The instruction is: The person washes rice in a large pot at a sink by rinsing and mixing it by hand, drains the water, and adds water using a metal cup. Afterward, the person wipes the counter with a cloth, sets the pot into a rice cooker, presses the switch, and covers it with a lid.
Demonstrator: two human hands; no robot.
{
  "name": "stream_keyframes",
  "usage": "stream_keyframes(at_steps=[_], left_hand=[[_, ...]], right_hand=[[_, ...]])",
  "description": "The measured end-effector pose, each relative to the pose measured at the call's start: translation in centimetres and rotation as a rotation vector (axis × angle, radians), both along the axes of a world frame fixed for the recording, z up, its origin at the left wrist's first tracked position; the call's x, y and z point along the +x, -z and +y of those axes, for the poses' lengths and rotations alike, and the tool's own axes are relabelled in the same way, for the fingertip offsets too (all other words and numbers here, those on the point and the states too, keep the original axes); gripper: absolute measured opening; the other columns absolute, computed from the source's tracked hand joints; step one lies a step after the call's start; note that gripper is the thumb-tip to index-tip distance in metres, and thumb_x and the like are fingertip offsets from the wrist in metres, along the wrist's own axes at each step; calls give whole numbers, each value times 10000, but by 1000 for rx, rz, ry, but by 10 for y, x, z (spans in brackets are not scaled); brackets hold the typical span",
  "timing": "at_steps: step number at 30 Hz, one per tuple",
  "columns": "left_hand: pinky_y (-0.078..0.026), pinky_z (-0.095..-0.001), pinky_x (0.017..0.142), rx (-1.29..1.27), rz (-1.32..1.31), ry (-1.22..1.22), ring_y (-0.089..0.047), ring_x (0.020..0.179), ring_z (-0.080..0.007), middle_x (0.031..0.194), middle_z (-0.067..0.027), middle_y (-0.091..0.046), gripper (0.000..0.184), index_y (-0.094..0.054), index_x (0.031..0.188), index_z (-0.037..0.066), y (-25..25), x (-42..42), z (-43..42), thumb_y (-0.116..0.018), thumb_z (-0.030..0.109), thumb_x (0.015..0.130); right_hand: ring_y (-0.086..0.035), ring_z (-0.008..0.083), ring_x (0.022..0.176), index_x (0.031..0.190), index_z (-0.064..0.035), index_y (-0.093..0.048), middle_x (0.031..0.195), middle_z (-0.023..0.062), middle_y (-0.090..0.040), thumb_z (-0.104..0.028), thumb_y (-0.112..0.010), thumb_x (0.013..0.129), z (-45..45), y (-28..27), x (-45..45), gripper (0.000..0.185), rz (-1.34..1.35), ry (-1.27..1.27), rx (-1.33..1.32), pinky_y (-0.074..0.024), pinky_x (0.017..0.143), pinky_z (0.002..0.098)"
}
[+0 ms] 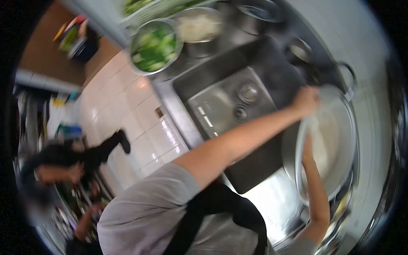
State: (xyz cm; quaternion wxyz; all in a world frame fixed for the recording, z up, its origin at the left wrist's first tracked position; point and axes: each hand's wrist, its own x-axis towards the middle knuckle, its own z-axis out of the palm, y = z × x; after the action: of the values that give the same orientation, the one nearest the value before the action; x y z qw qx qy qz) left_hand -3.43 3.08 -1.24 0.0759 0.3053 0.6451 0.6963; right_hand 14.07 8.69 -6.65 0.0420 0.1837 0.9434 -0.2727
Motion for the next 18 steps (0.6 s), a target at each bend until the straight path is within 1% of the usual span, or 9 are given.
stream_keyframes(at_steps=[2, 5, 6, 8, 9, 10, 12, 16, 18], left_hand=[[-432, -422, 597, 4, 8, 31, -553, 668, -371, 687, -221, -553, 161, -579, 750, -15, 2, -5, 1, -506, 93, 657], [-445, -375, 611, 1, 6, 53, -568, 685, -347, 719, -217, -565, 269, -586, 933, 17, -1, -8, -5, -512, 120, 696], [-446, -365, 610, -6, 10, 44, -574, 681, -338, 716, -215, -567, 277, -582, 942, 8, 3, -9, -3, -522, 129, 700], [-445, -361, 611, 41, 38, 30, -576, 679, -334, 713, -218, -566, 290, -574, 958, 4, 15, -4, 7, -525, 135, 704], [-444, -357, 612, 80, 65, -17, -578, 676, -329, 711, -221, -565, 304, -566, 974, 1, 4, -5, 3, -528, 141, 707], [-441, -358, 613, -49, -11, 69, -582, 689, -325, 724, -232, -560, 309, -559, 994, 12, -3, -5, -6, -526, 133, 711], [-438, -365, 600, 13, 49, 27, -582, 705, -329, 739, -248, -552, 259, -579, 932, 3, 8, -3, 4, -520, 97, 698], [-462, -393, 611, 126, 7, -57, -575, 648, -352, 677, -243, -546, 282, -577, 903, -44, 4, -2, -2, -491, 52, 652], [-453, -400, 682, 58, 6, 7, -566, 727, -350, 746, -237, -564, 304, -573, 939, -35, 8, -4, 0, -493, 65, 663]], right_hand=[[-209, 348, 1225, 1237, 36, -296, 1304, 226, -253, -205, -355, 836, -2, -21, 33, 471, -151, -86, 40, -155, 1020, 386], [-320, 319, 1174, 1156, -19, -430, 1260, 256, -292, -143, -489, 718, -3, -36, 71, 459, -510, -482, 597, -240, 984, 397], [-320, 319, 1174, 1156, -19, -430, 1260, 256, -292, -143, -489, 718, -4, -44, 68, 459, -515, -452, 596, -240, 984, 397], [-375, 296, 1132, 1162, -60, -436, 1237, 227, -342, -117, -518, 672, -6, -60, 46, 500, -988, -259, 383, -277, 960, 390], [-406, 287, 1096, 1181, -86, -421, 1215, 193, -386, -89, -522, 650, 7, -59, 47, 541, -1056, -310, 441, -294, 947, 378], [-395, 284, 1109, 1192, -88, -410, 1213, 179, -396, -104, -529, 661, 21, -38, 56, 544, -905, -215, 532, -275, 957, 378], [-382, 283, 1123, 1203, -88, -398, 1213, 167, -402, -130, -535, 677, 56, 20, 72, 545, -662, -105, 634, -255, 969, 377], [-379, 289, 1123, 1202, -76, -399, 1221, 174, -390, -175, -535, 692, 106, 78, 29, 537, -542, -24, 705, -247, 973, 372], [-378, 292, 1123, 1201, -71, -399, 1224, 178, -384, -197, -535, 699, 128, 93, 11, 535, -504, 2, 735, -243, 975, 369]])
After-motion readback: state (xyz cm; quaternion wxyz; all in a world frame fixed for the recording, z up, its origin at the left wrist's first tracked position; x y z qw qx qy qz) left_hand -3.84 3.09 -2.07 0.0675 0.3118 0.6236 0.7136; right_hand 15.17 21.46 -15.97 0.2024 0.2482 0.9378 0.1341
